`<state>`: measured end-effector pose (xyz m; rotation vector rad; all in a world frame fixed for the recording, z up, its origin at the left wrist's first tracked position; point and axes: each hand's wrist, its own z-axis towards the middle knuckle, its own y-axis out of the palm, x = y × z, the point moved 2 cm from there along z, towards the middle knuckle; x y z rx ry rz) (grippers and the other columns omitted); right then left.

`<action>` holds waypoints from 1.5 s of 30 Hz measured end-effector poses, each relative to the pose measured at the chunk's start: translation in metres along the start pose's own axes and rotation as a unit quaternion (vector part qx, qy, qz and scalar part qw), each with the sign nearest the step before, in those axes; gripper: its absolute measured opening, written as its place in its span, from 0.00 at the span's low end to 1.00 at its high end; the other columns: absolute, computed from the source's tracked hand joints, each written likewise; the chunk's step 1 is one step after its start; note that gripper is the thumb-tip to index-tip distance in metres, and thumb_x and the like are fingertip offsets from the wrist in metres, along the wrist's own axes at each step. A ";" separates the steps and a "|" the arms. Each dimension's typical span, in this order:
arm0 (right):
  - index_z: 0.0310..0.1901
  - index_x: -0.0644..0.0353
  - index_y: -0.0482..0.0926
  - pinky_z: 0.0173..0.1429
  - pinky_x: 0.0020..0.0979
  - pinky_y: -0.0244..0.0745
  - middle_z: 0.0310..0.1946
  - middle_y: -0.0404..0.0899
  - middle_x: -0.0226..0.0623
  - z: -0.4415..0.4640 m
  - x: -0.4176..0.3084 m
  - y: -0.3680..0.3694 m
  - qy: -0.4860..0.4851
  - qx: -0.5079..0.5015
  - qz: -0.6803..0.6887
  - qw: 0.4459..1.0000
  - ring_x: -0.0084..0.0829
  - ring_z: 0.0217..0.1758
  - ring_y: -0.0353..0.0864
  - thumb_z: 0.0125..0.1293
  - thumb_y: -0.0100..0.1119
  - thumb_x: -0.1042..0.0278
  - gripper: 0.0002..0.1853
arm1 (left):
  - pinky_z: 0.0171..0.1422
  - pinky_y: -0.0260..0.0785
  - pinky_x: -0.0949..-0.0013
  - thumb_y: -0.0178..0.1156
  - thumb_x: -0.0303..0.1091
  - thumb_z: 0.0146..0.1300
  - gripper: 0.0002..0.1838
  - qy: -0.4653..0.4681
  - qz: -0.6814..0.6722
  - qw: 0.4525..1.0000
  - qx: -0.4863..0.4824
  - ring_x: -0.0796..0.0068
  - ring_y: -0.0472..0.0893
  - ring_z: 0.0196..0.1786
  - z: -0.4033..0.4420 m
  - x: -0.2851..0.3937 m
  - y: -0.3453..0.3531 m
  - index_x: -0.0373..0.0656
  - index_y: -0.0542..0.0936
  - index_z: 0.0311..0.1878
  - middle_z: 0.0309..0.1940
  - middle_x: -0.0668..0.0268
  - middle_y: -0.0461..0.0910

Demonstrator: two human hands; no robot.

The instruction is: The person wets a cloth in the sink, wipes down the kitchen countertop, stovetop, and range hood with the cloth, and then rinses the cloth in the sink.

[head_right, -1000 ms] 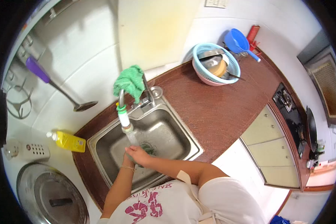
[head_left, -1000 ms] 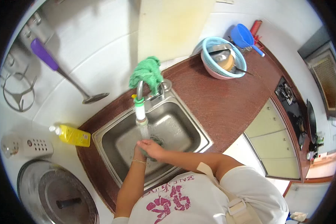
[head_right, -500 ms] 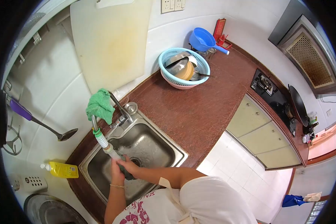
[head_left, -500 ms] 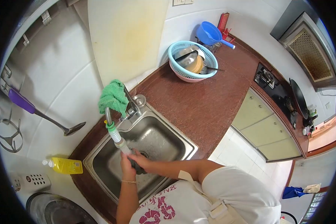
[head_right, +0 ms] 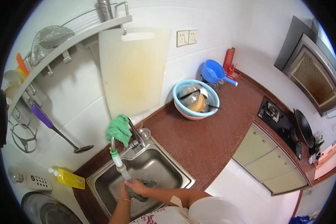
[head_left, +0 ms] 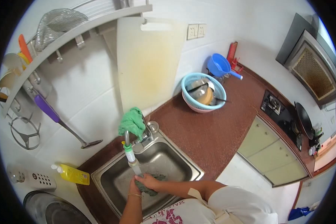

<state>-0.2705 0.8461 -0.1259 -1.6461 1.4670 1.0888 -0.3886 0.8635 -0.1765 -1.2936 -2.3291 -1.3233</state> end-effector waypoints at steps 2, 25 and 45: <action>0.64 0.70 0.66 0.63 0.39 0.68 0.55 0.76 0.56 -0.004 -0.010 -0.004 0.006 0.010 0.013 1.000 0.44 0.60 0.75 0.68 0.54 0.44 0.36 | 0.52 0.75 0.55 0.47 0.45 0.70 0.18 0.023 0.026 0.999 -0.039 0.61 0.81 0.46 0.007 -0.006 -0.004 0.42 0.77 0.50 0.41 0.60 0.81; 0.53 0.64 0.75 0.53 0.45 0.74 0.45 0.80 0.58 -0.006 -0.039 -0.028 -0.149 0.089 -0.197 0.965 0.56 0.50 0.80 0.63 0.63 0.52 0.25 | 0.58 0.74 0.53 0.47 0.48 0.70 0.20 -0.002 -0.161 0.986 0.039 0.55 0.82 0.48 0.025 -0.046 -0.006 0.42 0.78 0.50 0.46 0.60 0.82; 0.48 0.63 0.79 0.51 0.38 0.74 0.41 0.82 0.50 0.015 -0.040 -0.024 -0.059 -0.013 -0.113 0.992 0.45 0.48 0.82 0.66 0.58 0.45 0.25 | 0.57 0.74 0.53 0.48 0.45 0.72 0.16 0.016 -0.154 0.986 0.060 0.59 0.82 0.48 0.029 -0.040 -0.002 0.44 0.78 0.48 0.44 0.61 0.82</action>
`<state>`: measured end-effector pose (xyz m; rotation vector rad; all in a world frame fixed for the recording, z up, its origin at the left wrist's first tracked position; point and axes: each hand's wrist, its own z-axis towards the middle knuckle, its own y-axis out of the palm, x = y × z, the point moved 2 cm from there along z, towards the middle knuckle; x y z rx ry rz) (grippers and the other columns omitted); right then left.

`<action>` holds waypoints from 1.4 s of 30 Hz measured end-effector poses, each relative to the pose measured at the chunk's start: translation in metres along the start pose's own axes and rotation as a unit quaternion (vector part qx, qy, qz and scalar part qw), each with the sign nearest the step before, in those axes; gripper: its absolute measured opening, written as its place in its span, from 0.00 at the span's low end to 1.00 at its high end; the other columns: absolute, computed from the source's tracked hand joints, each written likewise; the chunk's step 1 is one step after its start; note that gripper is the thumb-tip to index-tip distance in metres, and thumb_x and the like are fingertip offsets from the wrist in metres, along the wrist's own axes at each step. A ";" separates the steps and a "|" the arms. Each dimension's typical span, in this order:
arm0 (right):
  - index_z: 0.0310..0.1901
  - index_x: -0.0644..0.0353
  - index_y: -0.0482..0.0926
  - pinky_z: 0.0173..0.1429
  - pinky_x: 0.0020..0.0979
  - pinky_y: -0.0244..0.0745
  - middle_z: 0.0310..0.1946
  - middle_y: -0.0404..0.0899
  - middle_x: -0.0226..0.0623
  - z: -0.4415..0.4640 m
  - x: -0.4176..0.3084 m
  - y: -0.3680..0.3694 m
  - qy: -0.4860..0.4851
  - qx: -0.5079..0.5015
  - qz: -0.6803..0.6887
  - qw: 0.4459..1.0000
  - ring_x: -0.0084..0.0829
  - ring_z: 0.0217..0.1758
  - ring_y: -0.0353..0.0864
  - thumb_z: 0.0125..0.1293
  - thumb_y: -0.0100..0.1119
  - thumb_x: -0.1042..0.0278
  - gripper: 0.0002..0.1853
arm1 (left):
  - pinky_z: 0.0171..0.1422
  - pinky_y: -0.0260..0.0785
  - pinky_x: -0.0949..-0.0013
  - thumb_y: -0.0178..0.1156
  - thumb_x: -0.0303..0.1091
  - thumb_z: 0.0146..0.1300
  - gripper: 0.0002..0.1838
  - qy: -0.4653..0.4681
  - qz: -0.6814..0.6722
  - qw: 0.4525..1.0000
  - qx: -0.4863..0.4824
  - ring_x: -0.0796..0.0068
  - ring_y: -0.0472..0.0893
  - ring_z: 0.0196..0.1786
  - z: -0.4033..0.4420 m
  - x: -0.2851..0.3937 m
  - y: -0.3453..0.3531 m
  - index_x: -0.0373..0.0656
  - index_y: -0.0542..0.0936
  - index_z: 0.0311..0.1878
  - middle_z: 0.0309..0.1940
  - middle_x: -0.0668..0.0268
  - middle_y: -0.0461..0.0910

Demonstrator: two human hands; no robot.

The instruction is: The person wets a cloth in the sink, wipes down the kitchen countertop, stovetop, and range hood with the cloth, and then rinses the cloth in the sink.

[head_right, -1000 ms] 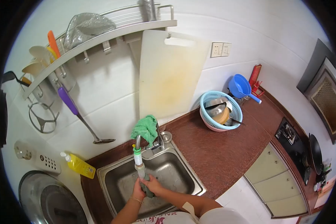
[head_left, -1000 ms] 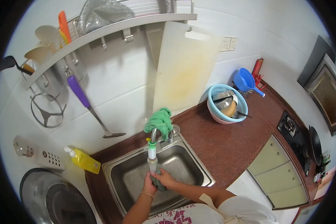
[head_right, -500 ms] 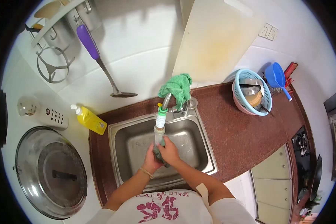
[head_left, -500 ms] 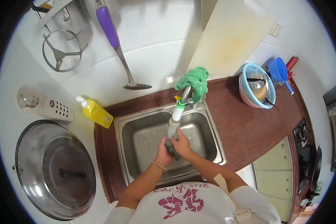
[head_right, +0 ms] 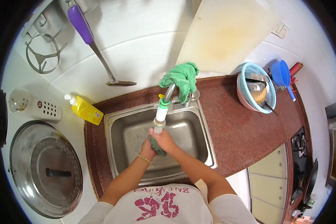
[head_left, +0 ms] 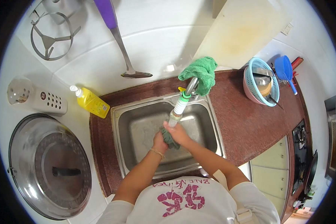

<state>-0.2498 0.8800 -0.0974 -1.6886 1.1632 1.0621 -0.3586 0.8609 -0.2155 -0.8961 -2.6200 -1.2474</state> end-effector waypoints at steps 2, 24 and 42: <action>0.48 0.62 0.79 0.52 0.39 0.74 0.42 0.82 0.49 0.020 0.005 -0.017 -0.042 0.039 -0.015 0.998 0.45 0.48 0.82 0.67 0.57 0.46 0.24 | 0.57 0.74 0.53 0.47 0.43 0.72 0.16 -0.018 -0.013 0.999 0.028 0.59 0.82 0.49 -0.012 0.007 0.015 0.44 0.78 0.48 0.45 0.61 0.82; 0.51 0.62 0.76 0.56 0.45 0.72 0.53 0.75 0.43 0.073 -0.064 -0.089 -0.382 0.224 -0.560 0.700 0.40 0.57 0.75 0.58 0.53 0.69 0.18 | 0.60 0.73 0.49 0.46 0.44 0.71 0.20 -0.079 -0.007 0.997 0.012 0.57 0.81 0.52 -0.036 0.008 0.019 0.42 0.78 0.55 0.50 0.59 0.82; 0.62 0.55 0.70 0.67 0.39 0.65 0.57 0.75 0.42 -0.057 0.016 -0.017 -0.148 0.041 0.089 0.984 0.37 0.63 0.72 0.64 0.60 0.43 0.31 | 0.64 0.69 0.54 0.48 0.55 0.71 0.27 -0.096 0.012 0.991 -0.093 0.60 0.76 0.60 -0.102 0.013 0.054 0.45 0.73 0.62 0.59 0.61 0.76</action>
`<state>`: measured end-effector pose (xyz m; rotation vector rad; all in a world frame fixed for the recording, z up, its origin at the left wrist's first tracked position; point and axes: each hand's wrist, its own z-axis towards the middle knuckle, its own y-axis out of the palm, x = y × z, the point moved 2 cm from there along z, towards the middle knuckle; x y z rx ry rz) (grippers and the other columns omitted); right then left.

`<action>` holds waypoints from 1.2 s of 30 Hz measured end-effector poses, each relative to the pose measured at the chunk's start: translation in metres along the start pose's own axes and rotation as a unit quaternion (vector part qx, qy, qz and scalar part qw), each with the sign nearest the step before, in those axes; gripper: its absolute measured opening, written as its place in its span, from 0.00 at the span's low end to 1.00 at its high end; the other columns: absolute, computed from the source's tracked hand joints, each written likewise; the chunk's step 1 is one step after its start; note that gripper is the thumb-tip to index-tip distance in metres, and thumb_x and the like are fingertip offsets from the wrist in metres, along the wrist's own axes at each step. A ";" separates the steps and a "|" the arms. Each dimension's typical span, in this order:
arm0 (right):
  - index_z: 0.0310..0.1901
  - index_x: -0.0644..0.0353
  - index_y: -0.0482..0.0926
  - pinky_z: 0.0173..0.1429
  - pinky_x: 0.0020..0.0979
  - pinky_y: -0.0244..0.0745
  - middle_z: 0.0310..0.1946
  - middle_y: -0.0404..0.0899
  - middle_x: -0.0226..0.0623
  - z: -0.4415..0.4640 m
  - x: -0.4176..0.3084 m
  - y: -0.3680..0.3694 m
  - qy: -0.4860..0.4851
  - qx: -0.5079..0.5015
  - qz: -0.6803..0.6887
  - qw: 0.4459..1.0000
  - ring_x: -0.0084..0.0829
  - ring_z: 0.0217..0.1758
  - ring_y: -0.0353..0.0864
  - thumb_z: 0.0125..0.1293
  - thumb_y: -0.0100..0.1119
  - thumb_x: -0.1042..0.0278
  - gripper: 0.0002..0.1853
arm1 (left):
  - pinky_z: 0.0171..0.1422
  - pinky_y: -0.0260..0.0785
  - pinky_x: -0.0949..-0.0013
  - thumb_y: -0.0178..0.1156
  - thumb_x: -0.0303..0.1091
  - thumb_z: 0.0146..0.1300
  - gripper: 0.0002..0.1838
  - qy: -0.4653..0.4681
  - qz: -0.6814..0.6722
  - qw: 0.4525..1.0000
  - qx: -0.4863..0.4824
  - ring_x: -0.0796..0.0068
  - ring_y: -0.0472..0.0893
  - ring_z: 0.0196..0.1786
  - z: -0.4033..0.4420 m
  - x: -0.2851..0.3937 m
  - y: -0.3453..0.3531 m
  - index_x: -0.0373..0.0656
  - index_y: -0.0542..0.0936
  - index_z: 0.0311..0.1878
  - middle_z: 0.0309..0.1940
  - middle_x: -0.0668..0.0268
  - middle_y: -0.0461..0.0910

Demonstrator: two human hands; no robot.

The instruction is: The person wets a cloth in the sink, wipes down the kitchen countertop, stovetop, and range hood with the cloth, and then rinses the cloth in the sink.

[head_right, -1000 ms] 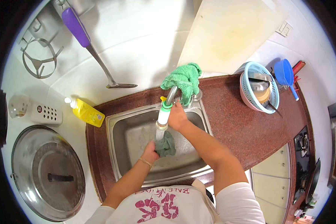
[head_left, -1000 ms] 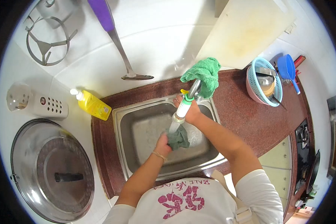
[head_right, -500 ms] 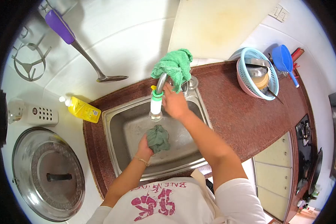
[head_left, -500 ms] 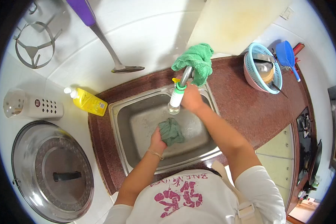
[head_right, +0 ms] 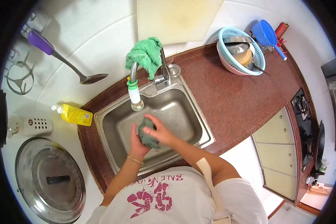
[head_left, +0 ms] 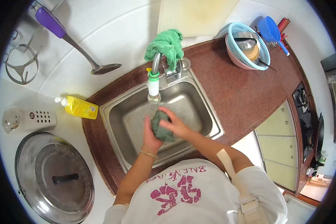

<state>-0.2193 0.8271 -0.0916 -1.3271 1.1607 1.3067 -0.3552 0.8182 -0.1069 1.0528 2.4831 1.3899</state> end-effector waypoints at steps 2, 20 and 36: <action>0.59 0.58 0.72 0.65 0.39 0.67 0.53 0.77 0.42 -0.012 -0.014 0.015 -0.074 0.027 -0.114 0.990 0.38 0.59 0.74 0.63 0.63 0.46 0.30 | 0.62 0.70 0.55 0.49 0.55 0.70 0.26 0.072 0.050 0.996 0.019 0.60 0.77 0.58 0.010 -0.011 -0.018 0.46 0.74 0.60 0.57 0.61 0.76; 0.49 0.72 0.74 0.44 0.36 0.75 0.40 0.78 0.43 0.001 0.007 0.036 0.286 0.312 0.332 0.843 0.34 0.38 0.79 0.67 0.57 0.46 0.29 | 0.50 0.70 0.60 0.60 0.41 0.63 0.15 0.465 0.617 0.590 0.233 0.59 0.78 0.43 -0.013 -0.004 0.038 0.39 0.78 0.43 0.40 0.55 0.79; 0.62 0.57 0.72 0.70 0.40 0.60 0.68 0.60 0.52 -0.072 -0.042 -0.079 -0.028 0.114 -0.217 0.969 0.49 0.71 0.62 0.76 0.39 0.43 0.28 | 0.70 0.59 0.62 0.71 0.38 0.54 0.42 0.271 0.719 0.638 -0.049 0.62 0.69 0.65 -0.031 -0.062 0.037 0.39 0.63 0.71 0.65 0.56 0.66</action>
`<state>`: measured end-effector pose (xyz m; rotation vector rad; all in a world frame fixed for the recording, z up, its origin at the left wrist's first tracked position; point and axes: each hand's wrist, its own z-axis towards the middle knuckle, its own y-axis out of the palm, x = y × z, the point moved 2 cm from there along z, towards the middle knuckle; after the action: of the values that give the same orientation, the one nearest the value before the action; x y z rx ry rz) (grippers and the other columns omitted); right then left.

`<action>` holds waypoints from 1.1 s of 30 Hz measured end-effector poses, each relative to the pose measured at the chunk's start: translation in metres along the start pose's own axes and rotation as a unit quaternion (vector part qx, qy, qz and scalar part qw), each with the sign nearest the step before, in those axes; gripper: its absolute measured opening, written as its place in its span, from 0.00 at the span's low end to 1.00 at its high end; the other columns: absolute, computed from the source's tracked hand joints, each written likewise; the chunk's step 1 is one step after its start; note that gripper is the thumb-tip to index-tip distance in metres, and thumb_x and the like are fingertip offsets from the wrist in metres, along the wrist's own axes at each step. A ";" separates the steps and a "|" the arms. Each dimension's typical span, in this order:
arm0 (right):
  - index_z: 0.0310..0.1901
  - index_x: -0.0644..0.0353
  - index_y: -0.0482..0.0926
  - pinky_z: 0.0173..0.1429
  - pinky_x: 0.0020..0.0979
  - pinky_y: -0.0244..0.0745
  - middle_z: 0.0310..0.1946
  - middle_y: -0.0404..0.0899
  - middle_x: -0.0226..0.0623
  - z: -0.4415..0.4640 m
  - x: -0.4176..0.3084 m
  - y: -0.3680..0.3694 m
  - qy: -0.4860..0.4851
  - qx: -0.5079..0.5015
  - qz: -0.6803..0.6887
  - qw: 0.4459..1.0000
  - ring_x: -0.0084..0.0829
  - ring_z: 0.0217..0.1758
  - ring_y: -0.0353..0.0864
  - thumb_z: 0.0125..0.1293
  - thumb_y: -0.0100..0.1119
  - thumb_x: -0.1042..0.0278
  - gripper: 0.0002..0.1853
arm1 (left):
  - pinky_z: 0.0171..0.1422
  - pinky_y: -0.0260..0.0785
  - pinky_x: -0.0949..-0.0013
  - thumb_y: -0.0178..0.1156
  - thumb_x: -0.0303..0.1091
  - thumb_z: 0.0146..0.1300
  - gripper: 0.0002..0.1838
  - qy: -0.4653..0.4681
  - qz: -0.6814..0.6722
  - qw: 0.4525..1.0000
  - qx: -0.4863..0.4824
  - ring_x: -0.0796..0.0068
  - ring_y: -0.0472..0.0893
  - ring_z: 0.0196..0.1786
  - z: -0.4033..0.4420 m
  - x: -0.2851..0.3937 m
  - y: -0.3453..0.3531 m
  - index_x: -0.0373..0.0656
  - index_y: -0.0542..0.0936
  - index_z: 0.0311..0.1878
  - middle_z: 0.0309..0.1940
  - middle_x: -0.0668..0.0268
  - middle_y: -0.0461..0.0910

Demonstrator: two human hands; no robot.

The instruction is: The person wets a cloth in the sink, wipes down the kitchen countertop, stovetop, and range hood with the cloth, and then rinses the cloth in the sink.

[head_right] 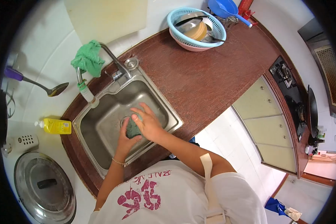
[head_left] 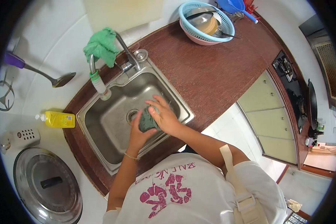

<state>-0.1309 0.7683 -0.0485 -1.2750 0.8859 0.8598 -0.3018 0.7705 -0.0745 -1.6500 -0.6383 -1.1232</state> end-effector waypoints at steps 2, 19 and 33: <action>0.61 0.57 0.73 0.70 0.39 0.60 0.65 0.65 0.52 0.005 -0.004 -0.023 -0.001 -0.015 0.033 0.999 0.46 0.69 0.65 0.76 0.37 0.42 0.28 | 0.65 0.64 0.63 0.72 0.37 0.53 0.38 0.000 -0.002 1.000 -0.017 0.62 0.72 0.61 0.008 -0.012 0.019 0.38 0.68 0.66 0.61 0.55 0.70; 0.60 0.57 0.73 0.64 0.47 0.67 0.59 0.73 0.49 0.023 0.119 -0.326 0.090 0.059 -0.367 0.924 0.52 0.62 0.72 0.67 0.54 0.45 0.28 | 0.49 0.72 0.71 0.67 0.34 0.60 0.17 0.057 -0.046 0.989 0.130 0.72 0.79 0.45 0.175 0.134 0.152 0.40 0.80 0.51 0.45 0.60 0.76; 0.61 0.41 0.76 0.72 0.70 0.34 0.73 0.56 0.34 0.126 0.192 -0.198 -0.103 0.010 -0.369 0.923 0.49 0.77 0.45 0.64 0.56 0.45 0.25 | 0.71 0.57 0.52 0.66 0.29 0.56 0.23 0.048 0.252 0.966 -0.023 0.45 0.64 0.69 0.049 0.097 0.188 0.42 0.77 0.57 0.67 0.49 0.64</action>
<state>0.1379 0.8830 -0.1307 -1.3300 0.1961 0.3631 -0.0874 0.7378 -0.0729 -1.6595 -0.1123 -0.8402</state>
